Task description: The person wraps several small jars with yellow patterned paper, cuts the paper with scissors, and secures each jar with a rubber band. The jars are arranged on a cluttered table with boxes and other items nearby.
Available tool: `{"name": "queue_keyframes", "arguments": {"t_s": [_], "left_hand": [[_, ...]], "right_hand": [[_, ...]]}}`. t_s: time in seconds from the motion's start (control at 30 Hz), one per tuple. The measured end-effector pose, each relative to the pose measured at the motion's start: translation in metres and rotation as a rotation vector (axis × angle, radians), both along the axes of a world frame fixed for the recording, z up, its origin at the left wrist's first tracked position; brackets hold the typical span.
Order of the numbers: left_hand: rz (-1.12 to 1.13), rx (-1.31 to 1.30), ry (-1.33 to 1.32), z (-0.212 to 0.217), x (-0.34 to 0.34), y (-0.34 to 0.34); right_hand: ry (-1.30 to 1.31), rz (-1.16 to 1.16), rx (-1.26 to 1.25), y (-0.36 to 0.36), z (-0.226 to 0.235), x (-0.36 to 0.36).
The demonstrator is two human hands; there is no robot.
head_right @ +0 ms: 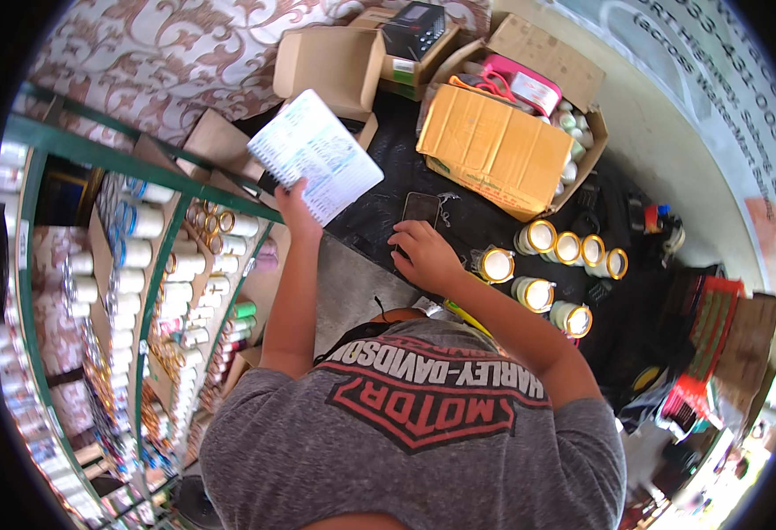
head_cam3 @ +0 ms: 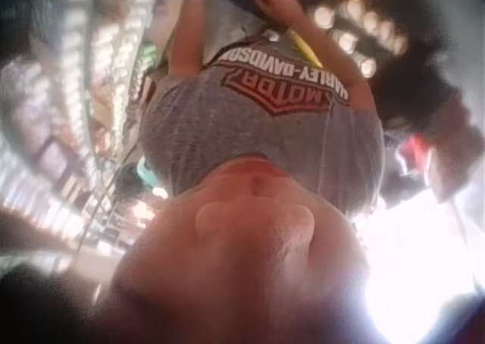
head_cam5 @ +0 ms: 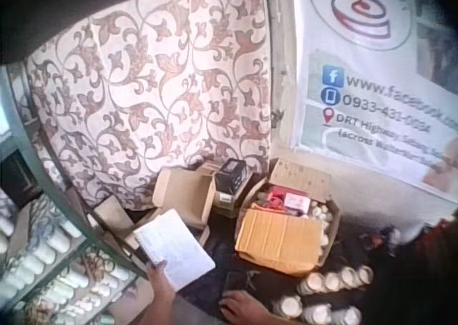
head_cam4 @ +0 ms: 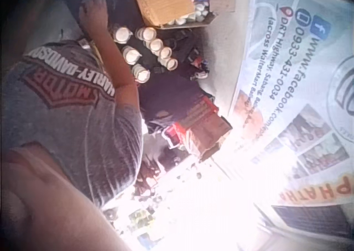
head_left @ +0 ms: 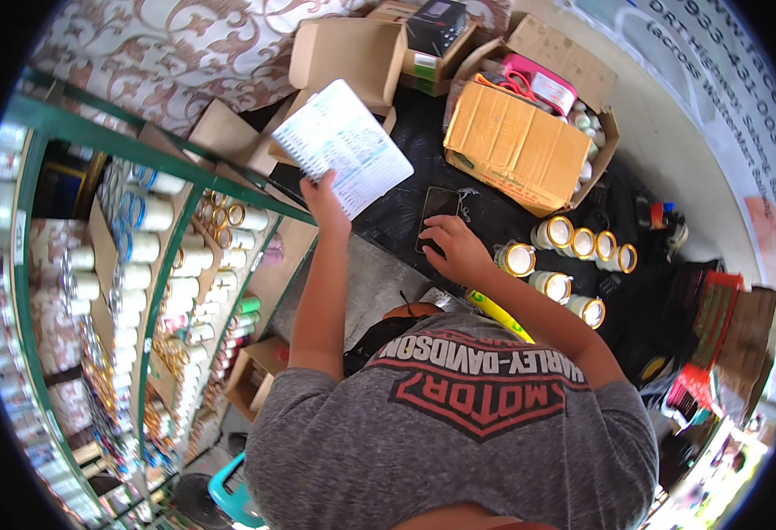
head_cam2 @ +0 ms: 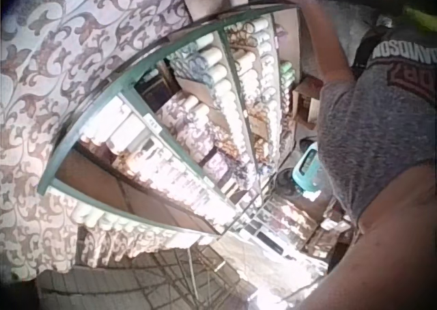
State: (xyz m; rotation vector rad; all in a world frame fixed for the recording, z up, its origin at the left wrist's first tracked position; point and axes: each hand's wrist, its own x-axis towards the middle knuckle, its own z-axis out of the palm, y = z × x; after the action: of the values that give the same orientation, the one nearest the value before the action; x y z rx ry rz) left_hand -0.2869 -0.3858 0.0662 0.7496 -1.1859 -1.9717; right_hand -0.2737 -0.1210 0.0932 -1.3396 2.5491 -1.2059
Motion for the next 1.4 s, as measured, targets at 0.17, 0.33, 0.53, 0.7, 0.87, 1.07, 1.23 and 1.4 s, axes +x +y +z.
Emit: {"name": "queue_keyframes", "arguments": {"t_s": [0.17, 0.33, 0.53, 0.7, 0.87, 1.07, 1.23, 1.4], "left_hand": [[0.223, 0.200, 0.147, -0.047, 0.106, -0.059], [0.829, 0.263, -0.291, -0.094, 0.270, -0.072], [1.116, 0.634, -0.243, -0.133, 0.450, -0.069], [0.974, 0.680, -0.227, -0.121, 0.519, -0.032], [0.799, 0.716, -0.217, -0.081, 0.571, 0.023], [0.527, 0.799, -0.270, 0.050, 0.653, 0.096], [0.131, 0.580, -0.618, 0.027, 0.747, 0.072], [0.308, 0.184, -0.742, -0.010, 0.774, 0.067]], "right_hand": [[-0.046, 0.134, -0.005, 0.002, -0.010, 0.010], [-0.111, 0.234, 0.010, 0.018, -0.026, 0.029], [-0.167, 0.295, -0.018, 0.038, -0.038, 0.046], [-0.197, 0.340, -0.055, 0.054, -0.046, 0.059], [-0.221, 0.361, -0.088, 0.065, -0.053, 0.071], [-0.265, 0.377, -0.056, 0.078, -0.055, 0.079], [-0.297, 0.409, -0.037, 0.085, -0.058, 0.083], [-0.353, 0.407, 0.025, 0.096, -0.052, 0.087]]}}
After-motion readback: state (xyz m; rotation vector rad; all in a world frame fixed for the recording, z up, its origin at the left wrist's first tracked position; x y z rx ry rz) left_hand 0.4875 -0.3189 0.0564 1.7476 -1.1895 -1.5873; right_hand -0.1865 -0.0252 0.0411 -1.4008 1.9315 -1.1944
